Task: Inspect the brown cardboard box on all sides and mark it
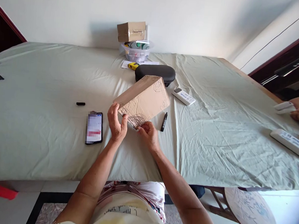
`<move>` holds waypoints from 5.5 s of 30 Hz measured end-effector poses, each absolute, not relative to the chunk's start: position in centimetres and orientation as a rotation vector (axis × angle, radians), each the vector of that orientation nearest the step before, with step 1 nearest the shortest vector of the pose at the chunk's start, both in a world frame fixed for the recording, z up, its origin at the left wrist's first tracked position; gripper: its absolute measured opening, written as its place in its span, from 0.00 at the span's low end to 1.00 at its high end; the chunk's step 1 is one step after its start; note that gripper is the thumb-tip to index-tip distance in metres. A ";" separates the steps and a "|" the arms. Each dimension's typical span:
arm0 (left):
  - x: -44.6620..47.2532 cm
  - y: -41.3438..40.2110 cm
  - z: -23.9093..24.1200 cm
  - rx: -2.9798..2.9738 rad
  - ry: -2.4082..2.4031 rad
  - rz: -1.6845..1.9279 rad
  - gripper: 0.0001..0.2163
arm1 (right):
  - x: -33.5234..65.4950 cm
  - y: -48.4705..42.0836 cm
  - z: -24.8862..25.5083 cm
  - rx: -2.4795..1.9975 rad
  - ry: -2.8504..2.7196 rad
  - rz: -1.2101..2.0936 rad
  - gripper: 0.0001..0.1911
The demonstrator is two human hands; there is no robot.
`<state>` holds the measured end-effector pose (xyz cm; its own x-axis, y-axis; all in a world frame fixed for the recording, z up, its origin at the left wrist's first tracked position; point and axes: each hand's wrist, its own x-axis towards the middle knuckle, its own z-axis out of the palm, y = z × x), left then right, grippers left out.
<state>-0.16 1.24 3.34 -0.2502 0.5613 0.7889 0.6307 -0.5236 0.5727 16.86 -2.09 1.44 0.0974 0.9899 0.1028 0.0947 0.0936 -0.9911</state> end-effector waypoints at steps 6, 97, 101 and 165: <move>-0.5 1.4 3.3 -1.962 -1.507 -1.804 0.27 | 18.6 -1.8 2.1 -1.508 -1.340 0.732 0.17; 0.0 3.0 1.3 -1.775 -1.686 -2.704 0.30 | 21.2 0.9 0.4 -0.998 -1.242 0.631 0.32; 0.1 2.8 1.0 -1.859 -1.944 -2.590 0.19 | 20.8 0.3 1.1 -1.054 -1.270 0.654 0.28; 3.9 -1.3 8.5 -2.059 -1.469 -2.048 0.32 | 19.9 -0.4 1.8 -1.080 -1.657 0.496 0.32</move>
